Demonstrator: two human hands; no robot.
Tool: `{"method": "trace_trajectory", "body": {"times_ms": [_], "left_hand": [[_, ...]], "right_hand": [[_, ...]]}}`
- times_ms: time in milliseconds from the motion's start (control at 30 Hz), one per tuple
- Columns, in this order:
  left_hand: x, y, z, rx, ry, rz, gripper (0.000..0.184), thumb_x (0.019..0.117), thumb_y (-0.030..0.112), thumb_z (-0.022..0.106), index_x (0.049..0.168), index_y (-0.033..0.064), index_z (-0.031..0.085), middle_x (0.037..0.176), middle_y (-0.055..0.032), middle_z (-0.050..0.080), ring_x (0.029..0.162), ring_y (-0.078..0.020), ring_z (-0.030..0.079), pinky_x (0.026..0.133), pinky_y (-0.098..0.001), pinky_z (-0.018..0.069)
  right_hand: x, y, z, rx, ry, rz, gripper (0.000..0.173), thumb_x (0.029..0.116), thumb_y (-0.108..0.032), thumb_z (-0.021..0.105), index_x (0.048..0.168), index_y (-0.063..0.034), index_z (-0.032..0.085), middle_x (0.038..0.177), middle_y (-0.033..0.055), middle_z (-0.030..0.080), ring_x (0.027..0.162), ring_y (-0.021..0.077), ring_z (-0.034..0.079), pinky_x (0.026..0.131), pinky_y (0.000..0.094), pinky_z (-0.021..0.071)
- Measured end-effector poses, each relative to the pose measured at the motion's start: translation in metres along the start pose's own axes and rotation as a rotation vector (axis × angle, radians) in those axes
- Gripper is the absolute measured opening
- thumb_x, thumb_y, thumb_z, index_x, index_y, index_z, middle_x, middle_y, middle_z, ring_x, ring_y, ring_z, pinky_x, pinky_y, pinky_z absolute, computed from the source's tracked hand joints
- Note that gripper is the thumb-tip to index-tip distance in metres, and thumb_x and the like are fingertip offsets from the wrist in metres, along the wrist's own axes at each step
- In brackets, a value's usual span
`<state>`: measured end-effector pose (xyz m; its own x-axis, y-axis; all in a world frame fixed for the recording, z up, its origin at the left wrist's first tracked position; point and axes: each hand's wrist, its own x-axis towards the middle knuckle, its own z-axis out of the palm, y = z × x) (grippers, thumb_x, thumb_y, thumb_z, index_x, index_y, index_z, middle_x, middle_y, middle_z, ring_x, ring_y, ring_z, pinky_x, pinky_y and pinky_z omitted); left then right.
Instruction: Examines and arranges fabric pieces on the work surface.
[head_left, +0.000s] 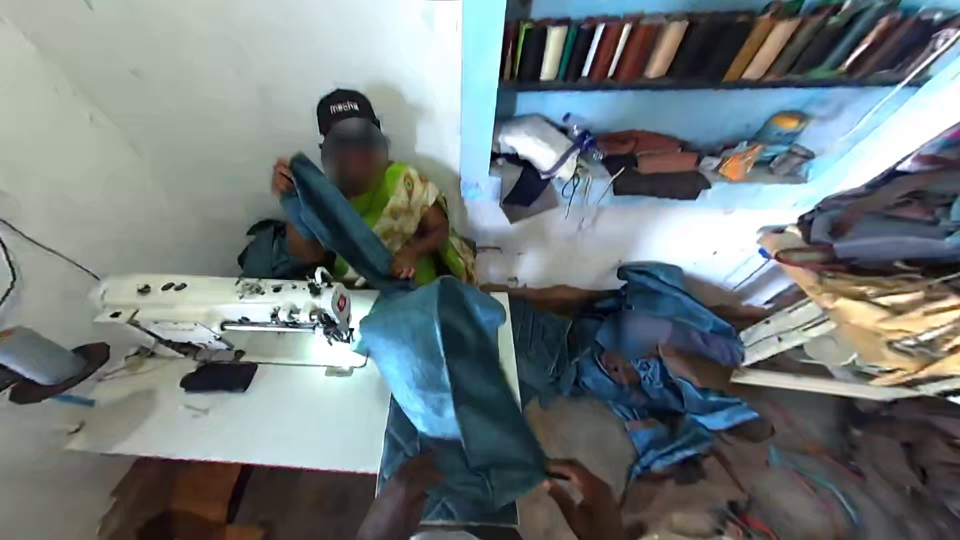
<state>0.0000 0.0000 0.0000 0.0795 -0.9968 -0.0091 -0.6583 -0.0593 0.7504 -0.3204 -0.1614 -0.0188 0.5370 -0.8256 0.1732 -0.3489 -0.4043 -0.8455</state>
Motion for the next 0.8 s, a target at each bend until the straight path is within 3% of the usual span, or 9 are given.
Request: {"method": "trace_trajectory", "body": {"times_ms": [100, 167, 200, 300, 467, 500, 567, 700, 800], "left_hand": [[-0.04, -0.064, 0.058, 0.016, -0.302, -0.243, 0.027, 0.096, 0.01, 0.065, 0.121, 0.0044, 0.073, 0.148, -0.0222, 0.054, 0.141, -0.0366, 0.047, 0.12, -0.05, 0.0366], [-0.055, -0.07, 0.068, 0.014, -0.315, -0.308, 0.025, 0.0966, 0.012, 0.064, 0.119, 0.0051, 0.074, 0.15, -0.0197, 0.053, 0.143, -0.0342, 0.046, 0.121, -0.0484, 0.0349], [-0.057, -0.068, 0.066, 0.007, -0.295, -0.321, 0.024, 0.0967, 0.011, 0.063, 0.117, 0.006, 0.075, 0.15, -0.0181, 0.053, 0.143, -0.0329, 0.047, 0.121, -0.0478, 0.0357], [-0.067, -0.06, 0.061, -0.094, -0.166, -0.296, 0.021, 0.0938, 0.006, 0.065, 0.112, 0.0044, 0.077, 0.146, -0.0191, 0.056, 0.139, -0.0324, 0.051, 0.118, -0.0479, 0.0401], [-0.079, -0.047, 0.05, -0.19, -0.144, -0.245, 0.019, 0.0921, 0.006, 0.067, 0.108, 0.003, 0.077, 0.144, -0.0205, 0.058, 0.134, -0.0335, 0.056, 0.114, -0.0496, 0.0436], [-0.082, -0.045, 0.046, -0.208, -0.207, -0.267, 0.021, 0.0938, 0.011, 0.068, 0.112, 0.0039, 0.077, 0.146, -0.0196, 0.056, 0.136, -0.0326, 0.054, 0.115, -0.0489, 0.0422], [-0.076, -0.041, 0.032, -0.243, -0.31, -0.363, 0.041, 0.0956, 0.026, 0.071, 0.132, 0.0074, 0.067, 0.155, -0.0156, 0.048, 0.141, -0.0279, 0.048, 0.117, -0.0459, 0.0402], [-0.02, -0.059, 0.007, -0.333, 0.073, -0.553, 0.061, 0.0953, 0.024, 0.068, 0.149, 0.0061, 0.047, 0.148, -0.0158, 0.053, 0.13, -0.0268, 0.058, 0.106, -0.0455, 0.0516], [0.046, -0.089, 0.005, -0.307, 0.262, -0.699, 0.074, 0.0969, 0.035, 0.068, 0.155, 0.0026, 0.036, 0.147, -0.0214, 0.052, 0.126, -0.0325, 0.06, 0.105, -0.0484, 0.0516]], "right_hand": [[-0.051, 0.057, 0.039, -0.021, -0.355, 0.326, 0.035, 0.0959, -0.039, 0.069, 0.106, -0.0056, 0.076, 0.099, 0.0089, 0.075, 0.091, 0.0194, 0.074, 0.087, 0.0446, 0.0613], [-0.059, 0.069, 0.051, -0.118, -0.447, 0.387, 0.047, 0.0971, -0.052, 0.062, 0.097, -0.0076, 0.076, 0.088, 0.0088, 0.074, 0.082, 0.0226, 0.072, 0.08, 0.0496, 0.0589], [-0.053, 0.067, 0.052, -0.178, -0.462, 0.41, 0.051, 0.0964, -0.057, 0.059, 0.096, -0.0088, 0.076, 0.088, 0.0092, 0.074, 0.084, 0.0247, 0.072, 0.081, 0.0522, 0.0578], [-0.013, 0.047, 0.058, -0.289, -0.417, 0.37, 0.053, 0.0962, -0.057, 0.059, 0.107, -0.0088, 0.076, 0.11, 0.012, 0.073, 0.108, 0.0288, 0.068, 0.098, 0.0523, 0.0539], [0.101, 0.027, 0.103, -0.276, -0.388, 0.292, 0.055, 0.0988, -0.05, 0.061, 0.128, -0.0035, 0.066, 0.125, 0.0163, 0.066, 0.113, 0.0284, 0.066, 0.101, 0.0467, 0.0542], [0.122, 0.026, 0.115, -0.323, -0.402, 0.31, 0.056, 0.0983, -0.048, 0.062, 0.131, -0.0029, 0.064, 0.129, 0.0179, 0.064, 0.117, 0.031, 0.065, 0.103, 0.0491, 0.0522], [0.153, 0.019, 0.135, -0.462, -0.453, 0.377, 0.059, 0.0953, -0.046, 0.067, 0.135, -0.0017, 0.061, 0.136, 0.0207, 0.061, 0.124, 0.0358, 0.061, 0.102, 0.0541, 0.0512], [0.177, 0.016, 0.159, -0.556, -0.555, 0.432, 0.04, 0.0937, -0.032, 0.067, 0.121, -0.0035, 0.067, 0.124, 0.0204, 0.067, 0.116, 0.0379, 0.065, 0.094, 0.0587, 0.0529], [0.174, 0.019, 0.158, -0.249, -0.509, 0.389, 0.035, 0.0949, -0.031, 0.065, 0.115, -0.0029, 0.069, 0.111, 0.018, 0.07, 0.106, 0.0322, 0.067, 0.094, 0.0547, 0.0524]]}}
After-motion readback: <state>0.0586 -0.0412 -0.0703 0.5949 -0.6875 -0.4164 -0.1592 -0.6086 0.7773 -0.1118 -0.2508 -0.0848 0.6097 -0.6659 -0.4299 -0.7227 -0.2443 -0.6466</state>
